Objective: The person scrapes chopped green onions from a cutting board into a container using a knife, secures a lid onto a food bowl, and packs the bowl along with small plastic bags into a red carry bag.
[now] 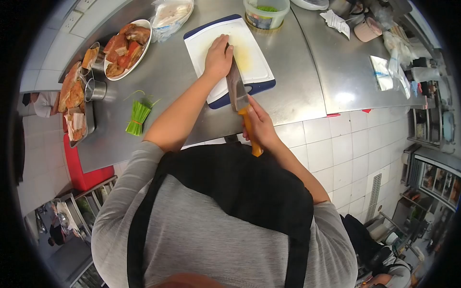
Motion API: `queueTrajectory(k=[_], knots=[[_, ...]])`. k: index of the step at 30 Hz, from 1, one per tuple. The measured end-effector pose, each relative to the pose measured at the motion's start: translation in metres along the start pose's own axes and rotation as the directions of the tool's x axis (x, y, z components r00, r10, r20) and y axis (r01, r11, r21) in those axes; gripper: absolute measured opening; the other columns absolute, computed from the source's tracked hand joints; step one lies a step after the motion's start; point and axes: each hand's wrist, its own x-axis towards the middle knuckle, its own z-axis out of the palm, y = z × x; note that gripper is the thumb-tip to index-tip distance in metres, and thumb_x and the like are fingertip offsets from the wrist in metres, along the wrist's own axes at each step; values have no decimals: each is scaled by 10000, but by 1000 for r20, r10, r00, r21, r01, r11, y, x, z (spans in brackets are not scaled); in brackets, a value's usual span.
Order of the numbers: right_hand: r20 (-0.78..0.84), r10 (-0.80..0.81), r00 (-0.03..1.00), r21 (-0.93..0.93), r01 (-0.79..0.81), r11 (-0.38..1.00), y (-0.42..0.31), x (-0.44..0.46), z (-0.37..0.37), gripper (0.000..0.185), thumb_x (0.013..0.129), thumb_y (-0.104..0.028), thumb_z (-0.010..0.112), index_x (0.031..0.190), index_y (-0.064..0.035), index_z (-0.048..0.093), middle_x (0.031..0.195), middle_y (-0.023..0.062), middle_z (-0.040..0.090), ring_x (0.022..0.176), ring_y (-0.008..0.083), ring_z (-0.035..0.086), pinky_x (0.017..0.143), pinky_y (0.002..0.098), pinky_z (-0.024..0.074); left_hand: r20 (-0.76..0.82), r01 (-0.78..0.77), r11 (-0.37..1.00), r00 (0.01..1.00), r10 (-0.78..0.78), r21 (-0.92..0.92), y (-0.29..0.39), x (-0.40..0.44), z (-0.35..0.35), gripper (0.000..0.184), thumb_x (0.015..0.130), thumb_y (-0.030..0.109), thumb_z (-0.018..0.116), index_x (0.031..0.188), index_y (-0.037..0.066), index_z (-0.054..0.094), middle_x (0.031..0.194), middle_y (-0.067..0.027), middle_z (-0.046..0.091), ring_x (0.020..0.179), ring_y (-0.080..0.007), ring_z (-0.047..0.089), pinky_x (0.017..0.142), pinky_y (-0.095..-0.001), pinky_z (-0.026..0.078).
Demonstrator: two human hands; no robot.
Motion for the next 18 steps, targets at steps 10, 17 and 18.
queueTrajectory(k=[10,17,18], knots=[[-27,-173,984,-44,172,984,18,29,31,493,993,-290,372,1455,-168,252,652,22,477,473,107,475,426,261,422,-152,112,991,981,-123,-76,-17,4,25,400,892,67,413,1262,-74,475,1381,-236,396,1309,-344,348,1123,-376,228],[39,-129,991,-70,132,989,2,36,35,501,990,-258,361,1463,-170,225,744,33,501,531,114,468,474,243,426,-251,191,916,924,-289,-352,-15,8,7,353,866,21,459,1203,-44,542,1299,-221,495,1235,-330,453,1075,-357,317],[30,-140,990,-78,141,987,0,33,31,501,989,-255,359,1464,-171,224,748,31,498,530,114,462,476,241,425,-251,214,875,904,-346,-434,-16,10,8,352,892,49,451,1224,-39,528,1307,-200,500,1242,-300,456,1071,-340,317]])
